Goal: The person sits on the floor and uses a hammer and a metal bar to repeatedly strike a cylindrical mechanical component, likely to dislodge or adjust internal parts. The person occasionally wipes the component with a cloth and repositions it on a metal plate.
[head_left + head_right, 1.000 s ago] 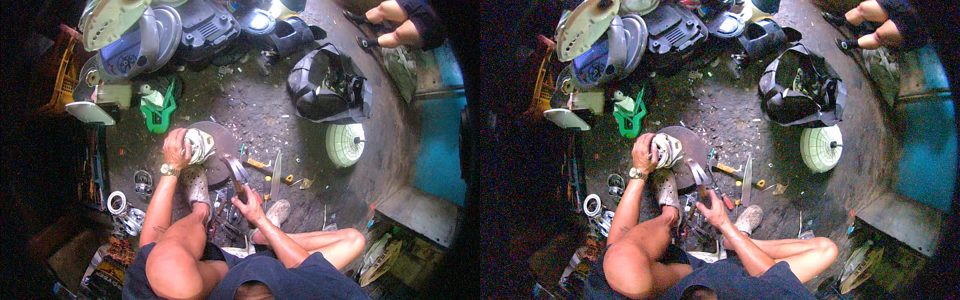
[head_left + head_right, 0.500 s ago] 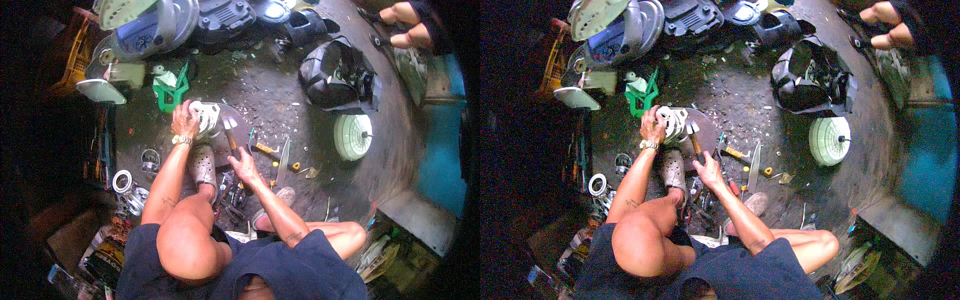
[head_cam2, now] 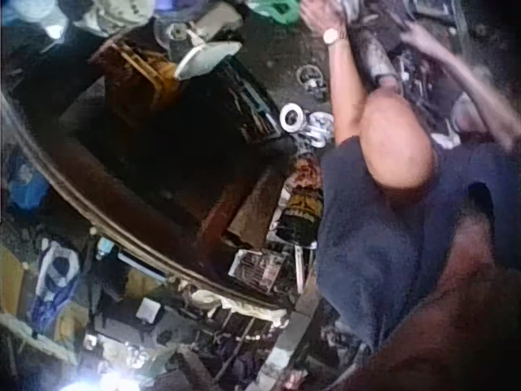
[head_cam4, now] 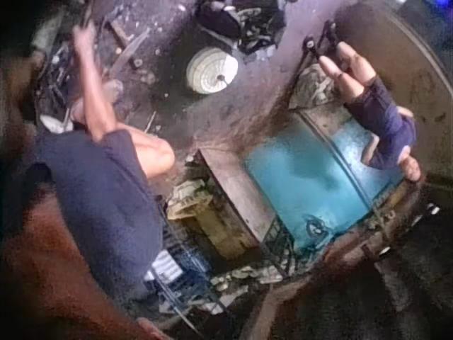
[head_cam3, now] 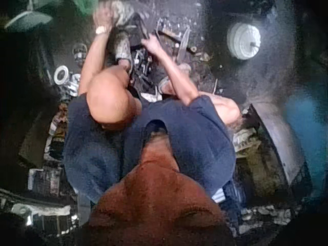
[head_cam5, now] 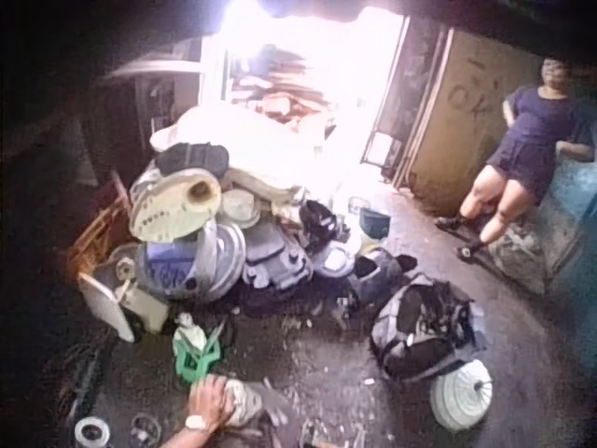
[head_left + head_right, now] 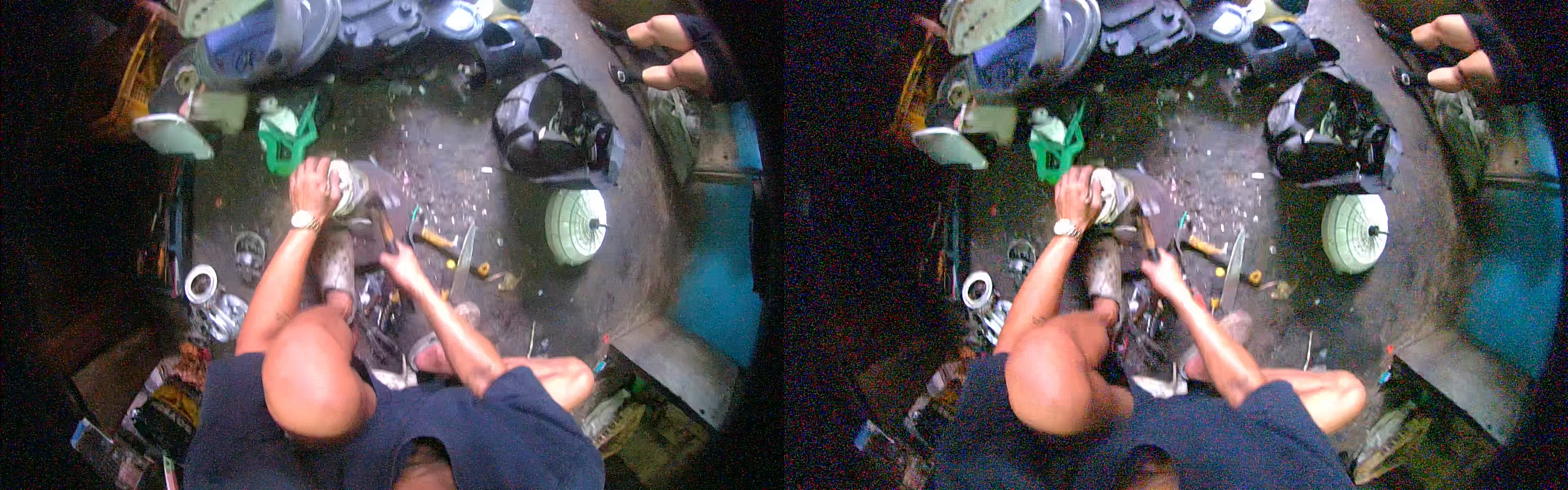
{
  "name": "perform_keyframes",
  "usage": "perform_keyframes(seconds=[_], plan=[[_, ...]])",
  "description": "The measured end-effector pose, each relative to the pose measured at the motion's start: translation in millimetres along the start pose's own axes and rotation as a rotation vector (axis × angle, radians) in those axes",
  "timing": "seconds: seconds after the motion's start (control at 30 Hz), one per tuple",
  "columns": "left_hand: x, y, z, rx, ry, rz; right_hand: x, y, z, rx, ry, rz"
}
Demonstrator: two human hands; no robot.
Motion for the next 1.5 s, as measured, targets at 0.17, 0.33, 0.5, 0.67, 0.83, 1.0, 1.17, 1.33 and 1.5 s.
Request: perform_keyframes(seconds=[0.17, 0.33, 0.5, 0.67, 0.83, 1.0, 1.17, 1.33, 1.5], plan=[[-72.9, 6.8, 16.6, -0.007, 0.115, -0.382, -67.0, 50.5, -26.1, 0.07, -0.018, -0.181], [-86.3, 7.1, 24.8, -0.068, 0.113, -0.448, -222.2, 142.5, -116.1, 0.312, -0.282, -0.726], [-87.0, 8.4, 16.4, -0.095, 0.058, -0.462, -214.6, 109.7, -91.3, 0.416, -0.503, -0.979], [-34.0, -10.3, 24.2, -0.309, -0.18, -0.24, -15.4, 11.3, 2.8, 0.06, 0.21, 0.004], [-99.9, 2.0, 26.1, -0.271, 0.03, -0.519, -102.5, 50.5, -38.5, 0.144, 0.0, -0.126], [-140.9, 22.2, 39.3, -0.27, 0.152, -0.723, -249.8, 125.4, -97.2, 0.283, -0.615, -0.743], [-156.5, 19.6, 63.7, -0.346, 0.23, -0.825, -130.1, 16.3, -11.6, 0.196, -0.076, -0.402], [-177.9, 18.5, 58.4, -0.414, 0.214, -0.828, -21.8, 2.5, -11.9, 0.124, -0.019, 0.079], [-187.8, 28.4, 58.6, -0.46, 0.354, -0.88, -21.2, 35.3, -45.9, 0.073, -0.063, 0.033]])
Point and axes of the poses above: each hand's wrist, its own y-axis away from the middle knuckle, its own z-axis out of the palm, x = y × z, the point moved 8 cm from there along -y, towards the middle knuckle, and after that the axes turned 5 degrees about z, right-handed, at the moved point
